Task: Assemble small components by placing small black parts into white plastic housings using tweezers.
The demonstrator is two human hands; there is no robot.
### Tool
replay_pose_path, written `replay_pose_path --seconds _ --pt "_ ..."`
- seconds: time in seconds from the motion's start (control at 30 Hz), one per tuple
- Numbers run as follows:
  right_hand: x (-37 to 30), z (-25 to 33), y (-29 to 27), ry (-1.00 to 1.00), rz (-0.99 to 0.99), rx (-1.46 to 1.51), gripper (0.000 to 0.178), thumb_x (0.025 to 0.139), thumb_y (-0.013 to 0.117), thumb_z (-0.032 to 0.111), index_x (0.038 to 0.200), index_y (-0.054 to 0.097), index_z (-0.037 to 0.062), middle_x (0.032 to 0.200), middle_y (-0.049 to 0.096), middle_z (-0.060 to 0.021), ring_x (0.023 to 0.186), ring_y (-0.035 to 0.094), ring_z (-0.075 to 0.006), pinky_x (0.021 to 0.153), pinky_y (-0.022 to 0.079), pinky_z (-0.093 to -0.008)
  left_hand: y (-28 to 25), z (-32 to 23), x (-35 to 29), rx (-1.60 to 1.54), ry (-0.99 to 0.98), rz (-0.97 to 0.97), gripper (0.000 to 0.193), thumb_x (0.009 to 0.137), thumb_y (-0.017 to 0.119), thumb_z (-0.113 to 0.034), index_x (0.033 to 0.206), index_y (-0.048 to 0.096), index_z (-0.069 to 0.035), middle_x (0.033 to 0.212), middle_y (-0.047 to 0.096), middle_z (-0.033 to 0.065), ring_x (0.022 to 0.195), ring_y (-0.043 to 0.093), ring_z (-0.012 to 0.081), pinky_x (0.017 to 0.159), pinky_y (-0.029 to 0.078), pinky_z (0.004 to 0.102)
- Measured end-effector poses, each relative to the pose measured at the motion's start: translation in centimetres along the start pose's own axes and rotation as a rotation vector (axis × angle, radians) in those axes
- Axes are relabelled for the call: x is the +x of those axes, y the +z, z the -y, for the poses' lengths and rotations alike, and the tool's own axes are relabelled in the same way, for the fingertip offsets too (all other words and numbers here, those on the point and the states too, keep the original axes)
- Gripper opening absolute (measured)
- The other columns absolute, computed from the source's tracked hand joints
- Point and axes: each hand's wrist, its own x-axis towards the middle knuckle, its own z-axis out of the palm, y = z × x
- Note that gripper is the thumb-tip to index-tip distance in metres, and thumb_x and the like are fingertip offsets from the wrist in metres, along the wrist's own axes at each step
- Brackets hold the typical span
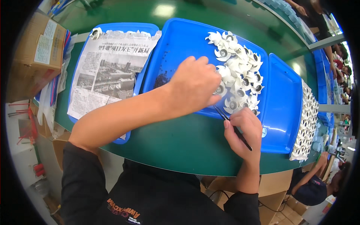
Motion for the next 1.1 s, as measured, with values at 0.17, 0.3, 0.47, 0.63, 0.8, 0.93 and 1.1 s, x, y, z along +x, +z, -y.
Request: replay_pose_path --seconds 0.17,0.3,0.47,0.63,0.8,0.93,1.1 --pt "0.6 -0.4 1.0 -0.003 0.019 0.041 0.024 0.080 0.078 -0.010 0.081 0.057 0.0029 0.079 0.064 -0.0102 0.067 0.056 -0.0289 0.062 0.043 -0.0390 1.7 -0.2 0.3 0.036 -0.045 0.019 0.036 0.075 0.092 -0.033 0.090 0.073 -0.007 0.089 0.069 0.0077 0.094 0.064 0.0285 0.078 0.051 0.0430" --pt "0.6 -0.5 1.2 0.025 0.049 0.055 0.024 0.080 0.078 -0.009 0.080 0.057 0.0029 0.077 0.062 -0.0093 0.067 0.054 -0.0285 0.061 0.042 -0.0394 -1.0 0.4 -0.7 -0.029 -0.068 -0.052 0.034 0.076 0.089 -0.026 0.097 0.074 -0.004 0.094 0.069 0.0095 0.097 0.064 0.0314 0.083 0.053 0.0438" --pt "0.6 -0.8 1.2 0.098 0.079 0.047 0.023 0.081 0.078 -0.007 0.079 0.057 0.0037 0.073 0.056 -0.0083 0.066 0.053 -0.0277 0.059 0.040 -0.0399 -6.1 -0.8 -5.5 -0.086 -0.101 0.040 0.036 0.075 0.089 -0.019 0.104 0.073 -0.004 0.097 0.065 0.0096 0.096 0.063 0.0311 0.083 0.052 0.0426" --pt "0.9 -1.3 1.1 0.101 0.123 0.043 0.021 0.083 0.078 -0.006 0.080 0.059 0.0031 0.073 0.055 -0.0084 0.066 0.054 -0.0259 0.060 0.040 -0.0379 -6.0 -3.3 -10.4 -0.136 -0.139 0.285 0.041 0.074 0.091 -0.020 0.107 0.071 -0.005 0.097 0.062 0.0081 0.096 0.064 0.0295 0.082 0.051 0.0420" --pt "1.4 -1.3 1.1 0.151 0.157 0.078 0.019 0.083 0.077 -0.007 0.081 0.060 0.0020 0.075 0.056 -0.0085 0.067 0.054 -0.0252 0.060 0.040 -0.0375 -4.0 -3.3 -11.8 -0.157 -0.202 0.311 0.045 0.075 0.091 -0.022 0.111 0.071 -0.004 0.098 0.062 0.0079 0.095 0.064 0.0287 0.081 0.050 0.0418" --pt "1.6 -1.5 1.0 0.095 0.176 0.069 0.020 0.082 0.077 -0.007 0.081 0.060 0.0022 0.075 0.057 -0.0082 0.067 0.054 -0.0251 0.060 0.041 -0.0376 -3.7 -2.7 -11.7 -0.207 -0.201 0.193 0.042 0.077 0.090 -0.022 0.112 0.073 -0.004 0.099 0.065 0.0075 0.093 0.064 0.0284 0.081 0.050 0.0420" --pt "1.8 -1.2 0.9 0.097 0.173 0.071 0.021 0.081 0.077 -0.008 0.080 0.060 0.0027 0.075 0.058 -0.0079 0.066 0.055 -0.0254 0.060 0.041 -0.0377 -3.2 -2.6 -12.2 -0.263 -0.202 0.181 0.037 0.079 0.089 -0.019 0.111 0.074 -0.006 0.099 0.065 0.0069 0.092 0.064 0.0278 0.081 0.050 0.0418"
